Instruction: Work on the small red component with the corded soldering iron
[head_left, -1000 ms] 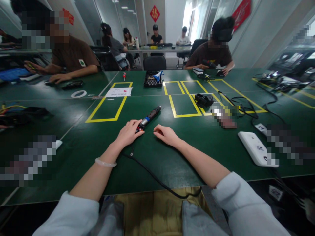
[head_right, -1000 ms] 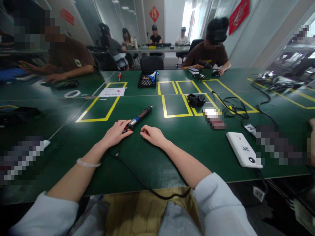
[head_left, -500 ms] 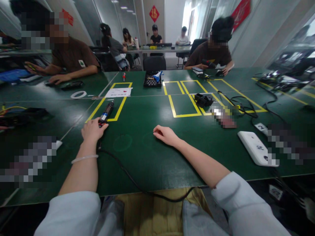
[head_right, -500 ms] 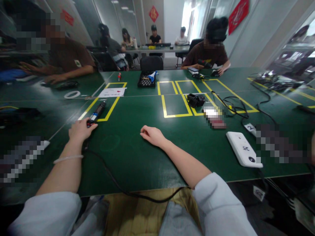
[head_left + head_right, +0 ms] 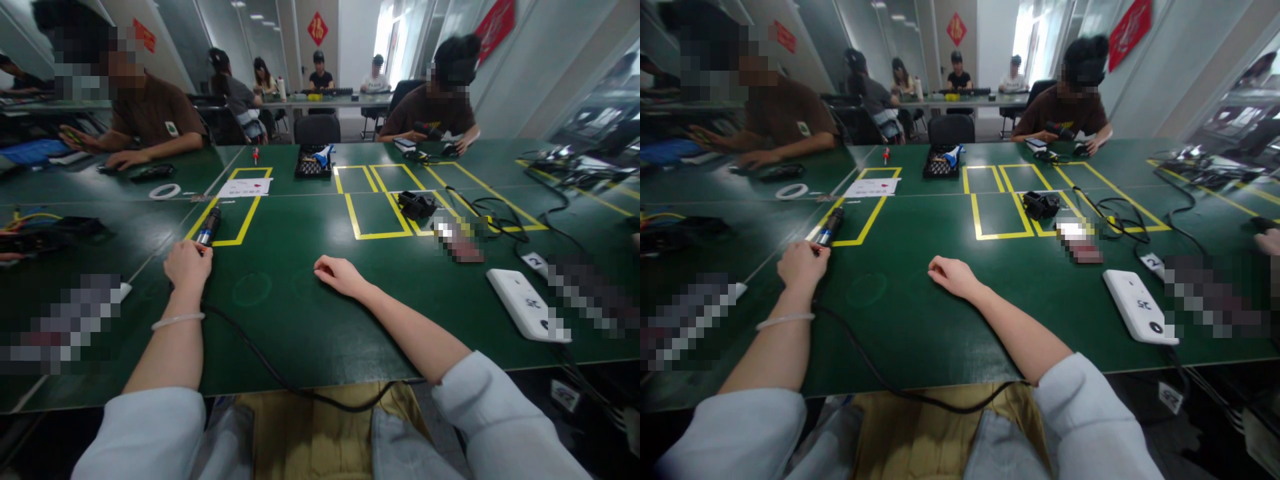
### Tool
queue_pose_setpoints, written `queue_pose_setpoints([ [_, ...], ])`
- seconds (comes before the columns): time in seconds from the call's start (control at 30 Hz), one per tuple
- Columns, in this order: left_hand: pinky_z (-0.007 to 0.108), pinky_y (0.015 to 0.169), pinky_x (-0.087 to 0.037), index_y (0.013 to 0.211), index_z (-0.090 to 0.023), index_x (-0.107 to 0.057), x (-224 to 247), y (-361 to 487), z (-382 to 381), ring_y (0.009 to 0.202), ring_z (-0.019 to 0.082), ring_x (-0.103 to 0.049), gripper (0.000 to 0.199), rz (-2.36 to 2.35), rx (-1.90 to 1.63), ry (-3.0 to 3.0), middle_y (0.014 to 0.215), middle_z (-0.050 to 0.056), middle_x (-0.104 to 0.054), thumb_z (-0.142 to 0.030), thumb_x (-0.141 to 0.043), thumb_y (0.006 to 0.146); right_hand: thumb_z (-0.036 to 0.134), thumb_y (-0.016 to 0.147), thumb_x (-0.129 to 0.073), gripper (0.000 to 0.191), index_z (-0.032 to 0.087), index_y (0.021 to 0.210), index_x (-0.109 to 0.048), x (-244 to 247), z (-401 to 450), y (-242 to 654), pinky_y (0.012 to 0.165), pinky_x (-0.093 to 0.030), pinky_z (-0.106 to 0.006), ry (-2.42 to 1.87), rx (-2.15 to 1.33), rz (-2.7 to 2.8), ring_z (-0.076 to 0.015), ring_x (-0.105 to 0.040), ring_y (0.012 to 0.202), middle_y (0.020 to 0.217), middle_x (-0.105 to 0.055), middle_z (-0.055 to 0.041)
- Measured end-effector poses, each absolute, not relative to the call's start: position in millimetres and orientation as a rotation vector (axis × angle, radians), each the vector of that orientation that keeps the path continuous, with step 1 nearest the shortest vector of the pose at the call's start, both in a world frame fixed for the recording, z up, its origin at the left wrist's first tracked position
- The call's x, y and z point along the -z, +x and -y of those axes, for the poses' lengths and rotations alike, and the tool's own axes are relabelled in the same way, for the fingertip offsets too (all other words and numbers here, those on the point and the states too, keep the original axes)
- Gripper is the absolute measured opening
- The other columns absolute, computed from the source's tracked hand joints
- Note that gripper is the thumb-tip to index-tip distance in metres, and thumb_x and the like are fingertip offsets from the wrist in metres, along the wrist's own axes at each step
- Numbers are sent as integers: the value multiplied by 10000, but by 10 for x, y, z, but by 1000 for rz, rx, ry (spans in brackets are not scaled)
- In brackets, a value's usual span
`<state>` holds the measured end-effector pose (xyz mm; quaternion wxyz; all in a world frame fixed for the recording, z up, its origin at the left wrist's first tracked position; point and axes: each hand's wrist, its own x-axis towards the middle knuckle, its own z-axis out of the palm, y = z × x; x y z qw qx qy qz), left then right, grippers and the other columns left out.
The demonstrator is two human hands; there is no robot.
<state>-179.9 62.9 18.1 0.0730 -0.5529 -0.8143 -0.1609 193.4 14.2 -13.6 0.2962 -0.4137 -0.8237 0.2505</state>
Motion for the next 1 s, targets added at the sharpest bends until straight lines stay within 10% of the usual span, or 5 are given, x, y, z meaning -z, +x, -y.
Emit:
queue_pose_setpoints([
  [0.3, 335, 855, -493, 1129, -128, -567, -153, -990, -512, 893, 190, -653, 393, 2074, 1296, -2656, 1016, 99, -678, -435, -491, 896, 255, 907, -549, 102, 182, 944, -609, 137, -133, 1927, 638, -361, -209, -1108, -663, 2198, -112, -539, 666, 753, -620, 8],
  [0.57, 348, 870, -490, 1258, -181, -595, -98, -289, -223, 986, 214, -627, 457, 1768, 971, -3378, 1108, 94, -667, -431, -531, 881, 230, 851, -605, 331, 198, 1170, -519, 157, -131, 1917, 627, -381, -203, -1013, -745, 2197, -106, -540, 636, 770, -616, 32],
  [1.0, 325, 807, -510, 1355, -184, -470, -78, -189, -129, 914, 189, -633, 557, 1755, 1008, -3415, 1058, 82, -660, -359, -594, 842, 250, 853, -610, 137, 178, 957, -556, 190, -149, 1906, 610, -361, -204, -990, -750, 2199, -103, -530, 641, 749, -603, 24],
])
